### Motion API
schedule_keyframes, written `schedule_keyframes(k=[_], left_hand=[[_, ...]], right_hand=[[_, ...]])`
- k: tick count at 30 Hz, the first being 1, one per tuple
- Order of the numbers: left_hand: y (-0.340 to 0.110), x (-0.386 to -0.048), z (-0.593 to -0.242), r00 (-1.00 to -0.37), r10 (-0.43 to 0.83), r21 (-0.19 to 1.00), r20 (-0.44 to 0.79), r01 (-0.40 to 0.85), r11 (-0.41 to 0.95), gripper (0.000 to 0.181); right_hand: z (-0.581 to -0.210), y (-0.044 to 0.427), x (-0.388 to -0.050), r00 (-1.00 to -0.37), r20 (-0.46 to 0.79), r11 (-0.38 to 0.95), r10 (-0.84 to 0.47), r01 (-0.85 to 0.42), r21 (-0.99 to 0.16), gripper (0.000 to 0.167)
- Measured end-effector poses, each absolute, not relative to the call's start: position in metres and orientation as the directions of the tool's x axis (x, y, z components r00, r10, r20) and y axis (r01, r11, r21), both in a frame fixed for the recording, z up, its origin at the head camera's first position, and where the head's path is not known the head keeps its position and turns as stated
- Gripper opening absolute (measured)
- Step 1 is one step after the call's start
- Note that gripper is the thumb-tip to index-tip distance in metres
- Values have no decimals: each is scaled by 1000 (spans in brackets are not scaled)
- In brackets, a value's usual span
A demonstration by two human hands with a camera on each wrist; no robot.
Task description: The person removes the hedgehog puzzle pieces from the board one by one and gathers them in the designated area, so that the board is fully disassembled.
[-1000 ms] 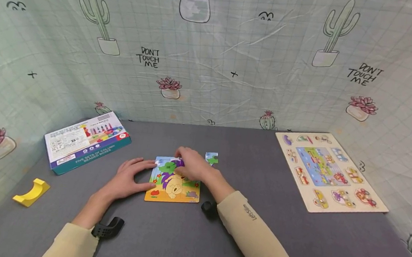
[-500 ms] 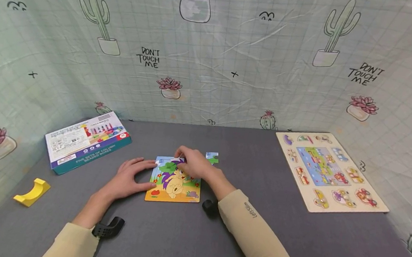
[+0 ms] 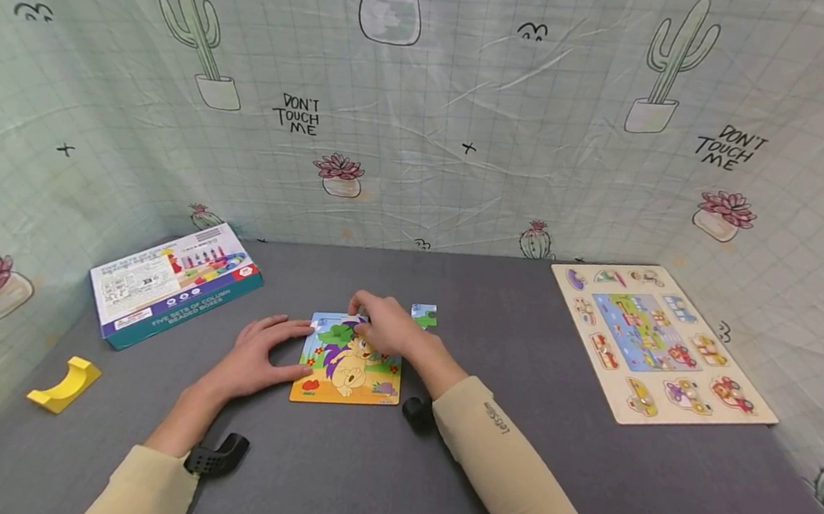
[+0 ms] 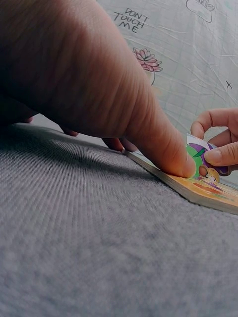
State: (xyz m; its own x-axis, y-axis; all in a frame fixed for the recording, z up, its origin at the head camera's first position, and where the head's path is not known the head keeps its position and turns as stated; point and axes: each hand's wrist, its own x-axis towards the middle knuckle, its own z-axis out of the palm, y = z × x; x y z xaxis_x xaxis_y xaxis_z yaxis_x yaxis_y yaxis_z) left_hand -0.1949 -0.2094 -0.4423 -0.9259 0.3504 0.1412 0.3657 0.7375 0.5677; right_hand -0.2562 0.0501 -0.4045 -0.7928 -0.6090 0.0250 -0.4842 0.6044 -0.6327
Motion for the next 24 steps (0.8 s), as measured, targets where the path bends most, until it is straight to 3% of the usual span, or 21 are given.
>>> schedule_keyframes(k=[12, 24], left_hand=[[-210, -195, -444, -927, 348, 568, 142, 364, 739, 66], [-210, -195, -443, -925, 352, 574, 144, 367, 732, 66]], right_hand=[[-398, 47, -258, -786, 2, 622, -619, -491, -611, 13], [-397, 54, -261, -798, -8, 577, -603, -429, -695, 12]])
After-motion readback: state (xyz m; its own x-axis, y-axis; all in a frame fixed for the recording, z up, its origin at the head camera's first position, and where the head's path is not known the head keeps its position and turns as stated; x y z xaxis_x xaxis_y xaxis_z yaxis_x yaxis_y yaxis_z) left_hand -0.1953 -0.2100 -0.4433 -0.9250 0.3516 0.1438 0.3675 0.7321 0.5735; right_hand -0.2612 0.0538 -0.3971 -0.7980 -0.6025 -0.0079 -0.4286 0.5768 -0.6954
